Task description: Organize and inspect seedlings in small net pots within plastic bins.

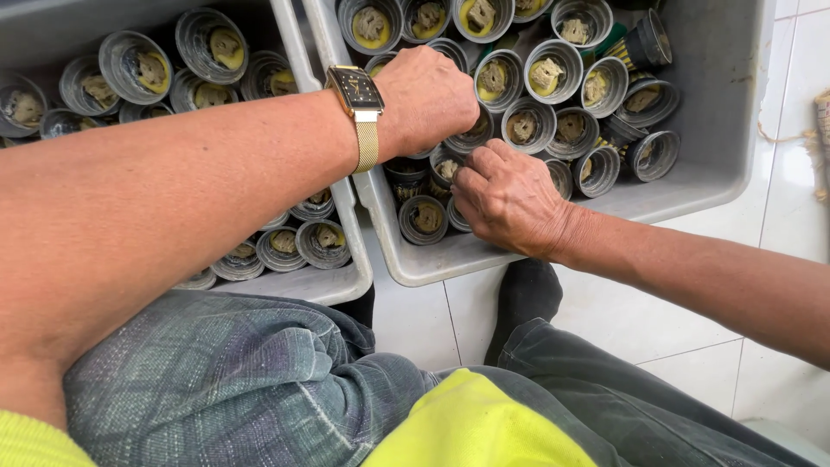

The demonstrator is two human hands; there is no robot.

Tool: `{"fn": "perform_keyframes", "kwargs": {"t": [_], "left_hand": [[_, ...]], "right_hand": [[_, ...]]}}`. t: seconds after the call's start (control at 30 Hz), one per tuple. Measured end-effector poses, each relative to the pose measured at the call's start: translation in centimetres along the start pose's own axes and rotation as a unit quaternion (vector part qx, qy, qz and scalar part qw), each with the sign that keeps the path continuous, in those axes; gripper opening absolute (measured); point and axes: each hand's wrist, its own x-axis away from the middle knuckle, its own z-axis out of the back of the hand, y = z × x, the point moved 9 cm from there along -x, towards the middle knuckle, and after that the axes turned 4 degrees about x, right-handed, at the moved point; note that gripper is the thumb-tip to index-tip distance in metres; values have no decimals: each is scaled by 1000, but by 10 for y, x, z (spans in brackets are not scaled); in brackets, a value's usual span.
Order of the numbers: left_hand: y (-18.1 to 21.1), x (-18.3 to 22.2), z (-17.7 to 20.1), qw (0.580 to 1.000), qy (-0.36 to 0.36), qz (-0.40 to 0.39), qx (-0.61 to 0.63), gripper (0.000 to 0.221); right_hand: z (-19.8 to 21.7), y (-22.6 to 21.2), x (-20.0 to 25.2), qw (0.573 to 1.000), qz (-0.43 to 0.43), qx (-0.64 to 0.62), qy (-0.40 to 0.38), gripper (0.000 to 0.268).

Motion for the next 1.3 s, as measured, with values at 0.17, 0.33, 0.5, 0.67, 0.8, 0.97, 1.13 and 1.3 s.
{"fn": "perform_keyframes", "kwargs": {"t": [0.17,0.33,0.5,0.67,0.8,0.97,1.13,1.3], "left_hand": [[-2,1,1,1000,7,-2,-4,9],[-4,1,2,1000,4,-5,-20,7],[-5,1,-2,999,10,-6,-32,7],[-4,-1,-5,999,18,-6,-42,6],[2,3,8,998,29,-21,-44,2],[33,26,22,998,-2,-5,57,2],[48,44,0,995,-20,7,95,5],[49,43,-14,997,-50,41,37,6]], "right_hand": [[1,-6,-2,998,64,17,9,14],[5,-12,-4,995,98,15,8,15],[12,-17,-5,989,144,37,12,16],[-2,-13,-5,989,141,48,-23,13],[-6,-8,-7,991,124,37,-21,14],[-3,1,-2,992,119,49,2,13],[-4,10,3,994,100,48,0,17],[0,16,6,994,98,52,26,16]]}}
